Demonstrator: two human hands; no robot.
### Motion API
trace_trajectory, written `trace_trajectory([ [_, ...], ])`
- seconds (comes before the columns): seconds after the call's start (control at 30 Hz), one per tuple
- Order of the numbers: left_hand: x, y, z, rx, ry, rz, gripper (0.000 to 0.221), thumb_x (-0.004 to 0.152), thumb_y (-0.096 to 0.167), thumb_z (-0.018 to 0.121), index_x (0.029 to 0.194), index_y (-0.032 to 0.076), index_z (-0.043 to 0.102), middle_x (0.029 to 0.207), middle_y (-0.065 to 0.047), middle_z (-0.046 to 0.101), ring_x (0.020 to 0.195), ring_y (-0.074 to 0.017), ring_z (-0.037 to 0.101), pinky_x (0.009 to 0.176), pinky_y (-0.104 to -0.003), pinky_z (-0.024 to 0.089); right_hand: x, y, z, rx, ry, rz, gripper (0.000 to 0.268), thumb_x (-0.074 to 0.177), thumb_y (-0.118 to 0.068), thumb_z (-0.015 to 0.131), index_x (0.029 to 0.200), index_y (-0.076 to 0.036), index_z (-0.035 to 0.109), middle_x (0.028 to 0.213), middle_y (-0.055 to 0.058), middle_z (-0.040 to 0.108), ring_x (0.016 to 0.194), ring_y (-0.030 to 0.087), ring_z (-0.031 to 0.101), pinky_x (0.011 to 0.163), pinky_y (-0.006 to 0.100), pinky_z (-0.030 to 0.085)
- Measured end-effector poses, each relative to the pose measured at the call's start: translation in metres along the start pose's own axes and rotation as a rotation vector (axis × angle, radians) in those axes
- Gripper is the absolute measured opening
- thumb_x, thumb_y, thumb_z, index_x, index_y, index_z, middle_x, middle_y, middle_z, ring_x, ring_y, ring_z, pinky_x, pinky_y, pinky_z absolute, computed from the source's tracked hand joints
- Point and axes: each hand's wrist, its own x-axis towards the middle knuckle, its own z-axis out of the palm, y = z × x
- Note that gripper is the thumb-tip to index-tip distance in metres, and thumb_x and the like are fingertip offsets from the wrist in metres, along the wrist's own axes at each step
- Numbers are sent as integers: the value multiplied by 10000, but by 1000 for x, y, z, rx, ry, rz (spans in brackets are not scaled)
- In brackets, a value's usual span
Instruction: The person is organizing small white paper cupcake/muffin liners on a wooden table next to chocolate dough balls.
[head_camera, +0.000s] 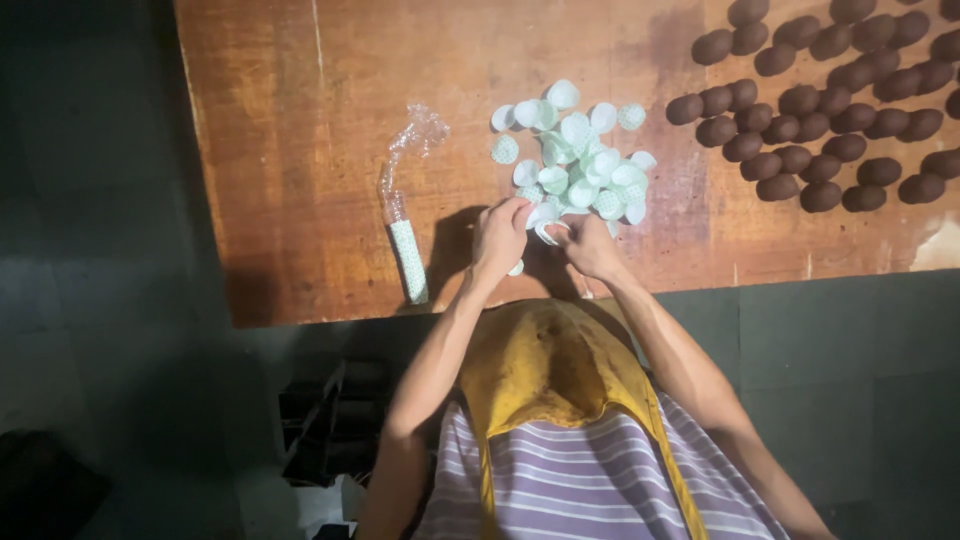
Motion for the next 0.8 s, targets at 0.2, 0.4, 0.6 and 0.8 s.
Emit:
trace_trajectory([
  [0.2,4,68,-25,262,274,388,474,862,205,725,1204,-113,643,1150,-307,671,994,-465,657,862,-479,538,-8,-12,-2,120,135,-198,190,965,-164,660,1052,-5,718,769,91,694,697,163,587,669,371,499],
  [0.4,-2,24,-4,-58,-352,-170,376,880,277,789,1145,17,732,913,-144,781,795,-227,765,713,-342,583,-13,-23,-2,95,125,-150,215,963,-124,628,1141,-23,696,808,177,702,725,222,623,702,389,505],
  [0.6,-7,-20,18,-169,-257,-116,238,902,153,741,1086,3,725,884,-117,784,758,-161,741,680,-312,584,-3,-6,1,108,50,-80,228,990,-195,619,1008,8,723,750,153,734,669,196,679,652,361,532],
  [0.8,10,18,0,-102,-153,-218,298,926,147,709,1200,33,701,916,-134,784,767,-190,753,698,-326,585,8,18,8,278,-5,19,256,977,-219,683,935,26,740,717,107,728,639,157,678,616,346,537],
])
